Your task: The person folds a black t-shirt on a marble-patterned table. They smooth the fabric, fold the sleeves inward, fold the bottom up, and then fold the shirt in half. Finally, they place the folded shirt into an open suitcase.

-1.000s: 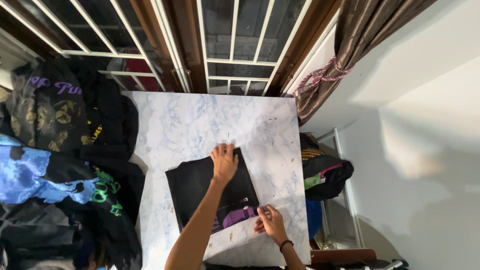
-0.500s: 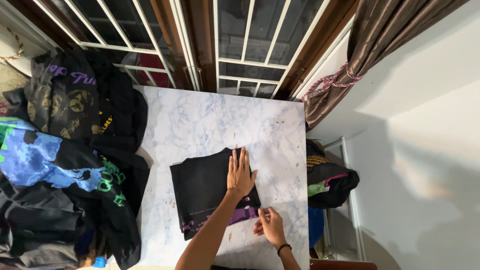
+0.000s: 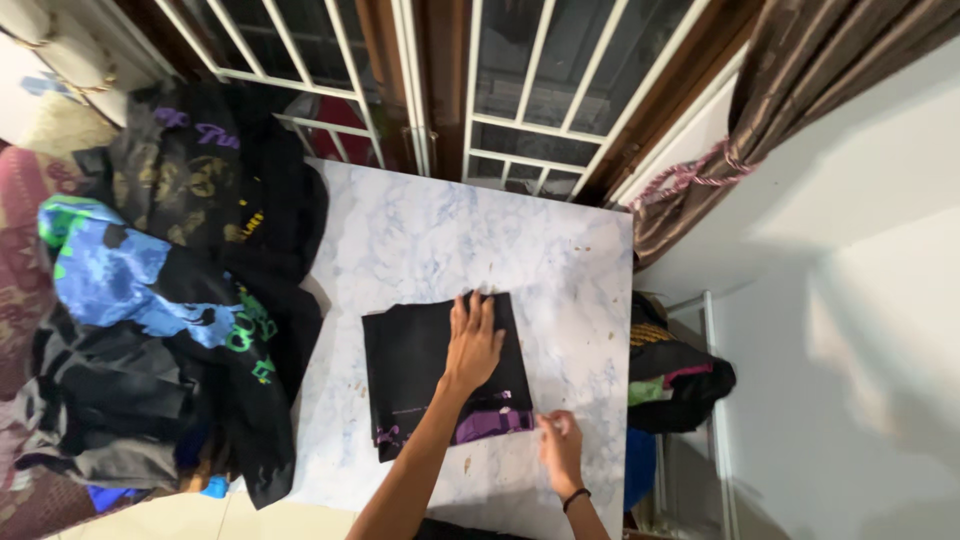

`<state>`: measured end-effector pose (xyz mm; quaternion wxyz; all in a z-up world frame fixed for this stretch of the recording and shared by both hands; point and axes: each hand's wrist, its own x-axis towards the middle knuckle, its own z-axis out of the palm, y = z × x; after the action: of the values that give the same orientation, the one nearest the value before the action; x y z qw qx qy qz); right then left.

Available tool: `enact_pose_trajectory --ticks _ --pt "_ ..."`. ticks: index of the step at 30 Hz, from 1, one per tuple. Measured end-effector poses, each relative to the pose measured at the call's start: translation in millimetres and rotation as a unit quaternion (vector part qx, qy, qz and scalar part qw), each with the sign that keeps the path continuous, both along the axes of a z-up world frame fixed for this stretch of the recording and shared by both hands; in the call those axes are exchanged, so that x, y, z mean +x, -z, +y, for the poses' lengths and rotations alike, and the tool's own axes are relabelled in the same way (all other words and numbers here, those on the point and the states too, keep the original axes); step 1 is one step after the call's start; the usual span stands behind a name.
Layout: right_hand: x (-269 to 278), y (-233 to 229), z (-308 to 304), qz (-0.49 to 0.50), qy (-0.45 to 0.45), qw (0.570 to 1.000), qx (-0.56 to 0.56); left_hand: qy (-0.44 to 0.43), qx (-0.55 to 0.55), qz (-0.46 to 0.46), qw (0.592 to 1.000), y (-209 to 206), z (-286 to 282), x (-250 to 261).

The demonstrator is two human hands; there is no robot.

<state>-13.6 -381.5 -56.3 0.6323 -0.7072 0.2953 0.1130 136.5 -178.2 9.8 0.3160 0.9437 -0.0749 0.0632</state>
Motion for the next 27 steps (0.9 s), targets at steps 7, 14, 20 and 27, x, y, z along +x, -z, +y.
enact_pose_trajectory --ticks 7,14,20,27 --pt "58 -69 68 -0.338 -0.226 0.875 -0.264 -0.138 0.110 -0.008 0.984 6 65 -52" --pt "105 -74 107 -0.323 -0.441 0.736 -0.400 -0.125 0.101 0.043 0.986 18 78 -58" --pt "104 -64 109 -0.306 -0.415 0.756 -0.402 -0.128 0.086 0.062 0.986 11 80 -55" --pt "126 -56 120 -0.327 -0.405 0.746 -0.416 -0.139 0.074 0.047 0.987 23 101 -47"
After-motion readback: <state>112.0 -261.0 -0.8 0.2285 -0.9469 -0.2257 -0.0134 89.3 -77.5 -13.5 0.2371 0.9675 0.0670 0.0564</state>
